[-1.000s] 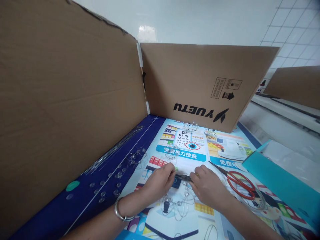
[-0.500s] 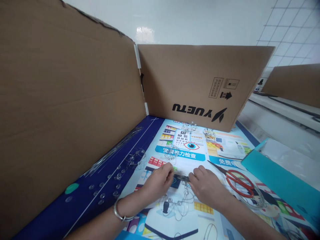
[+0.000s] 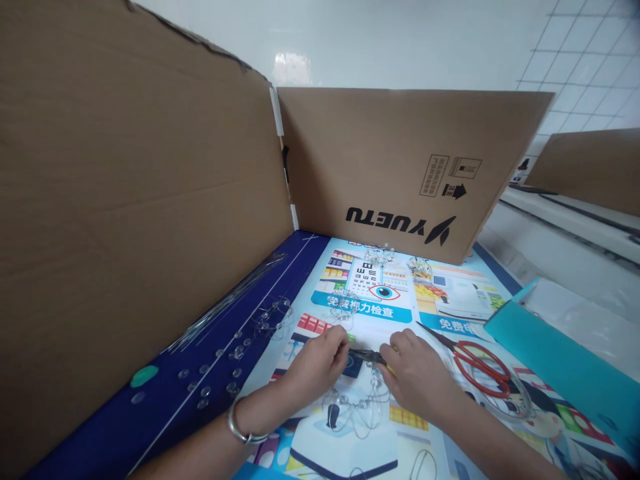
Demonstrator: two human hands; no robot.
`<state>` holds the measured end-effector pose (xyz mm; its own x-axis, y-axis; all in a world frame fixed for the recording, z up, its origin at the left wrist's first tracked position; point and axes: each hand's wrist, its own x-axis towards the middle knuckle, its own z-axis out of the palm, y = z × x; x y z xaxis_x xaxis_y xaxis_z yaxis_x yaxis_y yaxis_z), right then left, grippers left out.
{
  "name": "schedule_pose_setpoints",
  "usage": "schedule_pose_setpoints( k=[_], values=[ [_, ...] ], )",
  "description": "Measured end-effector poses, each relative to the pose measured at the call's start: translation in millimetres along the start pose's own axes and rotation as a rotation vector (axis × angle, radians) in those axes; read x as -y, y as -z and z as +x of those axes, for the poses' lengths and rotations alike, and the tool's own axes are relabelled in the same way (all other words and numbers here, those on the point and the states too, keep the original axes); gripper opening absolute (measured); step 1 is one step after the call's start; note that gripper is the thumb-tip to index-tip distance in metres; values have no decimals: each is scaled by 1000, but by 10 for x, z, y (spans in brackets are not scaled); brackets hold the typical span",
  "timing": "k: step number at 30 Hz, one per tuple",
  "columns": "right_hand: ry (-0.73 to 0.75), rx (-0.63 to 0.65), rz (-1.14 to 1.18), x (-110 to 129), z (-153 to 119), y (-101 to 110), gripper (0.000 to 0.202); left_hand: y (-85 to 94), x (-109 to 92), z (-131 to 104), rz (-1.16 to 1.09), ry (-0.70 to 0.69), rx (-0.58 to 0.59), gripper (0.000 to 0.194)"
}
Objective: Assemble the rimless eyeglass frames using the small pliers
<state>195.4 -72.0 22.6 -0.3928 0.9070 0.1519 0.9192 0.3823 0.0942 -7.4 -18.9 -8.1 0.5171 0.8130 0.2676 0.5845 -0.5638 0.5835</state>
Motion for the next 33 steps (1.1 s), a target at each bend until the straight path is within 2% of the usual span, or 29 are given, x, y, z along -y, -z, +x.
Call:
schedule_pose_setpoints(
  k=[6, 27, 33],
  values=[
    [-12, 10, 13, 12, 7, 32, 17, 5, -1, -2, -6, -5, 12, 8],
    [102, 13, 0, -72, 10, 0, 15, 13, 5, -30, -21, -89, 74, 12],
    [78, 17, 49, -94, 10, -12, 18, 29, 8, -14, -42, -72, 64, 12]
  ],
)
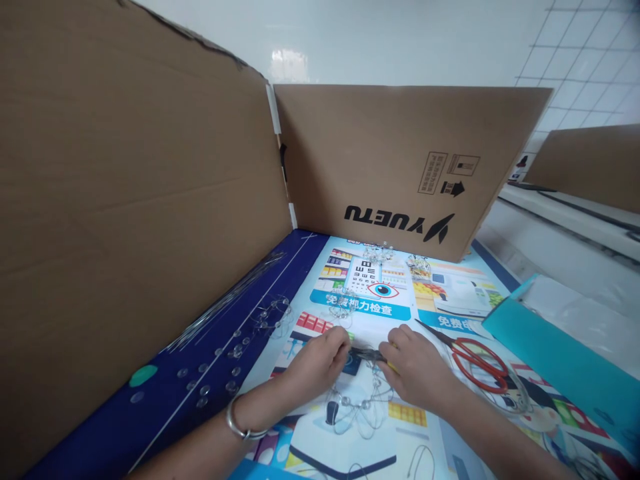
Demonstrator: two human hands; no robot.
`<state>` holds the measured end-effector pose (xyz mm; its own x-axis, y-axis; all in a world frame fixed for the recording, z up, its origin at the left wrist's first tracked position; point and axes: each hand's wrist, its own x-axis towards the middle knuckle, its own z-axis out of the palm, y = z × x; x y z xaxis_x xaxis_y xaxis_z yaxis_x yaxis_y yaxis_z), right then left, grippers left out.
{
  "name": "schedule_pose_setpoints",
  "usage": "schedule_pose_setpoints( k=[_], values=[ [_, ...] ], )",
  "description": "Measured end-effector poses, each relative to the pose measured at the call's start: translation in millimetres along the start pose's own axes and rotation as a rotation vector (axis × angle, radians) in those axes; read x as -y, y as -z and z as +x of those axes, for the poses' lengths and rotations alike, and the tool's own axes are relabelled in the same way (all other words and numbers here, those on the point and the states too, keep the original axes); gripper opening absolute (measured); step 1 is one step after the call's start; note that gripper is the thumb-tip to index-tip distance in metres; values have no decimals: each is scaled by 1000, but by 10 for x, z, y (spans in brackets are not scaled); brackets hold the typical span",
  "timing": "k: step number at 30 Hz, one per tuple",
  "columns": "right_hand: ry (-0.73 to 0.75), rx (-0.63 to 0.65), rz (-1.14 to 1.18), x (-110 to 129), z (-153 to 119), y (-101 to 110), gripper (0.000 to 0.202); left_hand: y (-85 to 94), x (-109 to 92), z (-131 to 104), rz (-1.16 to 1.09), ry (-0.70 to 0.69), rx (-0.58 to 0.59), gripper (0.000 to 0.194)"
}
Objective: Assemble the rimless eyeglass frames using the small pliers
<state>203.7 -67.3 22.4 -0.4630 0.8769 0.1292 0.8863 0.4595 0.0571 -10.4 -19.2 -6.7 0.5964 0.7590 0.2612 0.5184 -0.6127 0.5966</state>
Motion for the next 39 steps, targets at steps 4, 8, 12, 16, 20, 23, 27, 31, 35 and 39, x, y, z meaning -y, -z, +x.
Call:
schedule_pose_setpoints(
  k=[4, 8, 12, 16, 20, 23, 27, 31, 35, 39],
  values=[
    [-20, -1, 58, -27, -3, -33, 18, 6, 30, 1, -24, -13, -4, 12],
    [-23, -1, 73, -25, -4, -40, 18, 7, 44, 2, -29, -22, -1, 12],
    [-41, -6, 91, -5, -7, -24, 18, 3, 48, 6, -25, -40, 4, 12],
    [-49, -10, 100, 7, -11, -27, 17, 3, 48, 9, -8, -39, 12, 12],
    [-35, -6, 65, 9, -12, -38, 15, 1, 51, 3, 6, -37, 24, 12],
    [-27, -9, 35, 12, -11, -42, 15, -5, 57, -2, 15, -44, 26, 12],
    [-33, -10, 25, 20, -13, -43, 14, -6, 60, 2, 24, -55, 28, 12],
    [-36, 3, 25, 30, -14, -43, 13, 3, 59, 9, 34, -61, 37, 12],
    [-41, 12, 25, 38, -17, -46, 13, 12, 59, 4, 50, -68, 56, 13],
    [-37, 23, 21, 46, -16, -35, 14, 14, 54, -1, 69, -70, 72, 13]
  ],
)
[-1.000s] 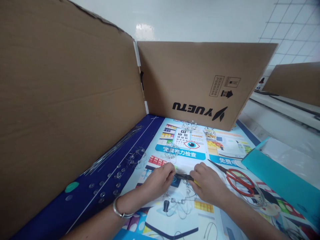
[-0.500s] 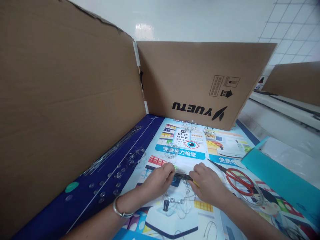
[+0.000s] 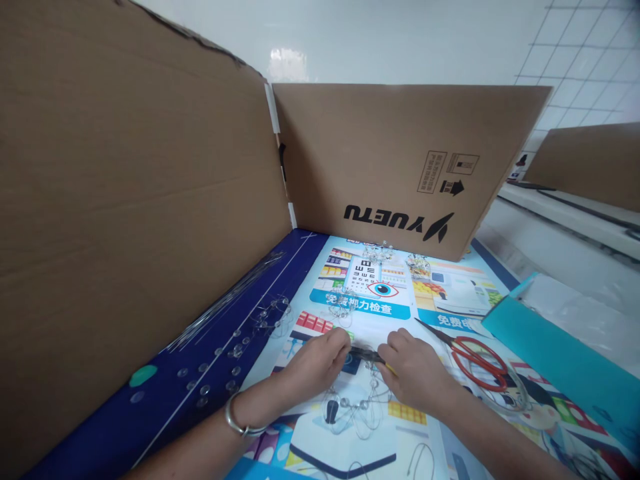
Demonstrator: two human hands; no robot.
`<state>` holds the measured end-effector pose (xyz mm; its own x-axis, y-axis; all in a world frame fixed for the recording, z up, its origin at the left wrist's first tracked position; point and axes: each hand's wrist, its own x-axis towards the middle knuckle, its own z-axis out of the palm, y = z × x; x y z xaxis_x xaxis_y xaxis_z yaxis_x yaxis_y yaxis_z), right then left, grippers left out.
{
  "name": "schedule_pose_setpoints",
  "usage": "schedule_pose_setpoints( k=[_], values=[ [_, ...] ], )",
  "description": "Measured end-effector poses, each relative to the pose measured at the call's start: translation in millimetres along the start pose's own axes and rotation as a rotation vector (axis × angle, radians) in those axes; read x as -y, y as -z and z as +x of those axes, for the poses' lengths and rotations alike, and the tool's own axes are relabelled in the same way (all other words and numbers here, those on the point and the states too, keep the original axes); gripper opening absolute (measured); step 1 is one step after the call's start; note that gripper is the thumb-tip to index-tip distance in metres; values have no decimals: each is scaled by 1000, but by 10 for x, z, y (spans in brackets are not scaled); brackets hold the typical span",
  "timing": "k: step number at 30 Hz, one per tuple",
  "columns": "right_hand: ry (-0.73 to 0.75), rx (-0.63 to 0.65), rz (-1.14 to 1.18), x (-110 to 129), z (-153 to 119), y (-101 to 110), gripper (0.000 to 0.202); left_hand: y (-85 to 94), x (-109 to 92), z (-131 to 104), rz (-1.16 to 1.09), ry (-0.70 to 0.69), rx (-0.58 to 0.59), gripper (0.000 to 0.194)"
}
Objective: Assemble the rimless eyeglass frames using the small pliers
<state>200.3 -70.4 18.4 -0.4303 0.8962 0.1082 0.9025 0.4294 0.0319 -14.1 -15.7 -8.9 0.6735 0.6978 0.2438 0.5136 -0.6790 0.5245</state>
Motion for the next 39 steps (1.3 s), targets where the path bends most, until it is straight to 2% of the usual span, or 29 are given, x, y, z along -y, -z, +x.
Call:
schedule_pose_setpoints(
  k=[8, 14, 22, 39],
  values=[
    [9, -9, 30, -132, 18, 62, 18, -2, 14, 7, -62, -3, -58, 14],
    [-3, -20, 95, -236, 0, 139, 20, 25, 2, 0, -57, -15, -44, 15],
    [38, 21, 98, -199, 6, 151, 19, 24, 3, -3, -44, -8, -51, 11],
    [25, 36, 38, -98, 4, 164, 19, 17, -18, -12, -12, -33, -43, 13]
  ],
)
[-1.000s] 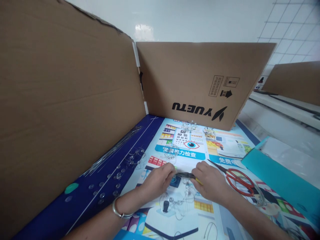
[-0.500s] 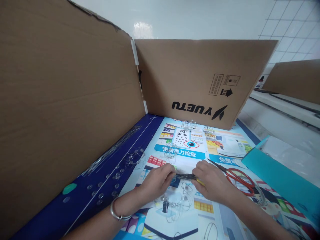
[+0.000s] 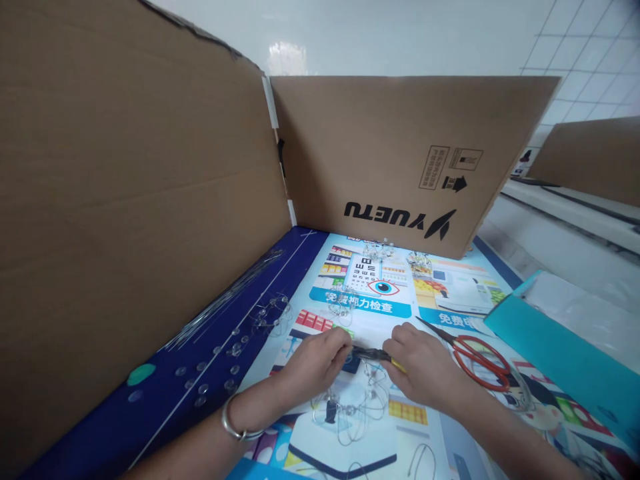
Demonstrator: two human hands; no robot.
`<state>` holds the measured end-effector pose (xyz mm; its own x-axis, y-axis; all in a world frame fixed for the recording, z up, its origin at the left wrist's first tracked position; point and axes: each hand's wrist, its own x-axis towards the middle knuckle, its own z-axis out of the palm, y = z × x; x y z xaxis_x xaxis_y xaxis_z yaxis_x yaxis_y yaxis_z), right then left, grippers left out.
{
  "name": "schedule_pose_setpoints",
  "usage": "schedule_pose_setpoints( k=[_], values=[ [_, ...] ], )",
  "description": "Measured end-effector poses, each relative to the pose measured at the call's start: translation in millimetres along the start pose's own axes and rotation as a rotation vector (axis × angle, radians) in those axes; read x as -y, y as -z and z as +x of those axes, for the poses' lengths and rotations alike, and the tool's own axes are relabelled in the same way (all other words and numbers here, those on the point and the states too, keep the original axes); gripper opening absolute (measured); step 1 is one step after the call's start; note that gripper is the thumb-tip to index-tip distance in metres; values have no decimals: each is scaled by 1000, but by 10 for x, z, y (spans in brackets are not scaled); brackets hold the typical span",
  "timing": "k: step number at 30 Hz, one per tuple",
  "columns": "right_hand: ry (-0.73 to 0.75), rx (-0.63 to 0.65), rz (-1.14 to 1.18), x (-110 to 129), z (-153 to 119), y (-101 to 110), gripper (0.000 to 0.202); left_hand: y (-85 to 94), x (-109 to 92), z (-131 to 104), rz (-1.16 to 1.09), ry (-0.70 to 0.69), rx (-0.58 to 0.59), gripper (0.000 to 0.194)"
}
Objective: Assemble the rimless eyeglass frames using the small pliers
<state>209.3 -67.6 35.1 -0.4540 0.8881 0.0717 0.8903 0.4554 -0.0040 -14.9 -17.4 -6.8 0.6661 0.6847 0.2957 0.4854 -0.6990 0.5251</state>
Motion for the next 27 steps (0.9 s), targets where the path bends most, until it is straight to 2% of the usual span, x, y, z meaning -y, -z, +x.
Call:
schedule_pose_setpoints(
  k=[27],
  values=[
    [9, 9, -22, 31, 9, -4, 17, 12, -16, 5, 8, -16, 13, 12]
  ],
)
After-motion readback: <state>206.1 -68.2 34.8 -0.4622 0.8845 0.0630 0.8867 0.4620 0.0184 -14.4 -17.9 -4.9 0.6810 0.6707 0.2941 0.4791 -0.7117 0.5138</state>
